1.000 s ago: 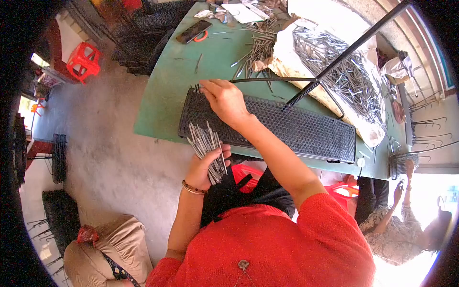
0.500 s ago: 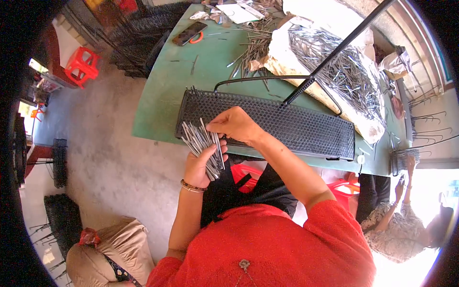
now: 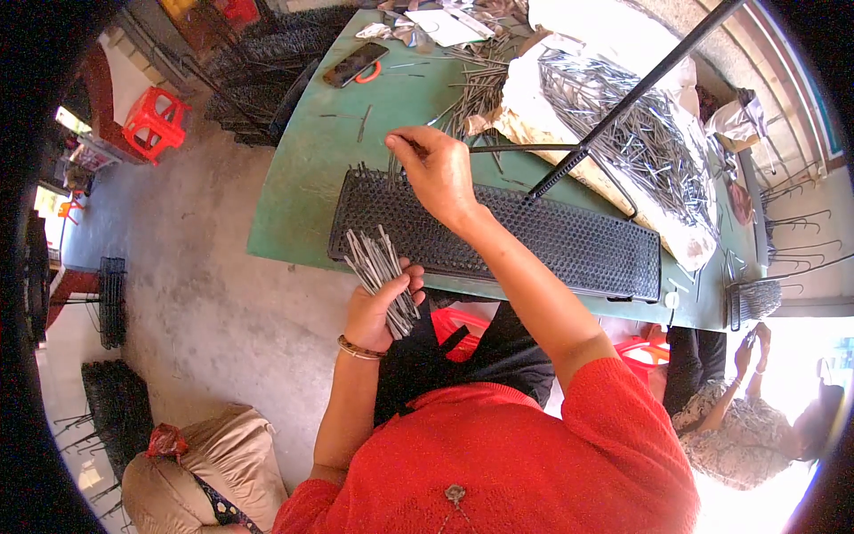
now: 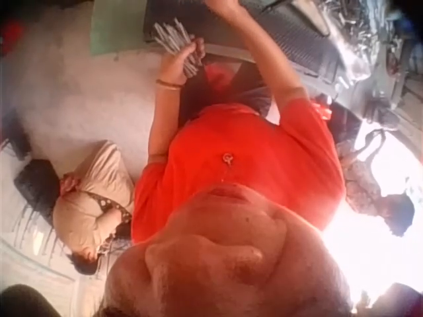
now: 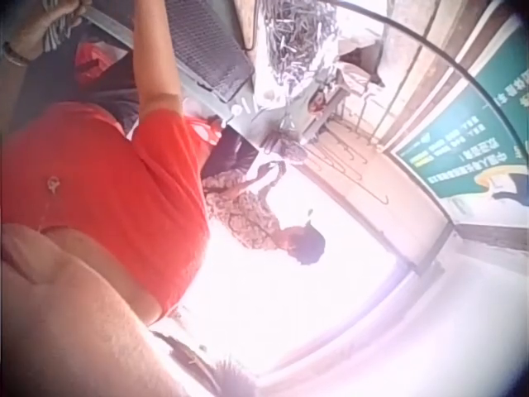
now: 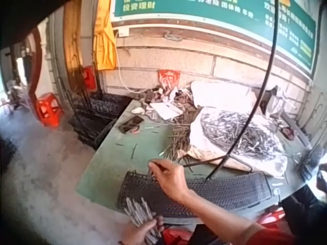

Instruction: Inserting small metal pins into a perforated grid plate.

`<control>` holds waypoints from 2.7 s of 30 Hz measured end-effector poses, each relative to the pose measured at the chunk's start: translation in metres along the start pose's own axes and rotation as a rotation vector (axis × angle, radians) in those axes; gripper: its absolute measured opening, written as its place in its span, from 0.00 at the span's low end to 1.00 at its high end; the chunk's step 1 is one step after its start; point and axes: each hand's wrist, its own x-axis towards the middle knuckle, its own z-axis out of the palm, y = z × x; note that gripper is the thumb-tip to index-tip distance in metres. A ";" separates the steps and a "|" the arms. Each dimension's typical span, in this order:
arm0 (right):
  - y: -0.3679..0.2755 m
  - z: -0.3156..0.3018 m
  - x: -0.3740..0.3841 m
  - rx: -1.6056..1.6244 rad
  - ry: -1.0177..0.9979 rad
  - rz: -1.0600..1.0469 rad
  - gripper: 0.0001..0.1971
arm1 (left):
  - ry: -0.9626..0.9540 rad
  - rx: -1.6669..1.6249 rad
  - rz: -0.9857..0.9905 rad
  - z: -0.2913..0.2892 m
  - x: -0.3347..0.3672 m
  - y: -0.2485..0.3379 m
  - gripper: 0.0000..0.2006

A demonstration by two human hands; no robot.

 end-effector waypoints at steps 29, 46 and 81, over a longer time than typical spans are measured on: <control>0.020 0.009 0.000 -0.307 0.005 -0.348 0.07 | 0.043 0.123 -0.140 -0.010 -0.006 -0.001 0.14; 0.024 0.014 -0.009 -0.674 -0.060 -0.520 0.12 | 0.036 0.210 -0.030 -0.011 -0.015 0.002 0.12; 0.024 0.011 -0.014 -0.647 0.050 -0.392 0.05 | 0.002 -0.018 -0.125 0.001 -0.005 -0.016 0.10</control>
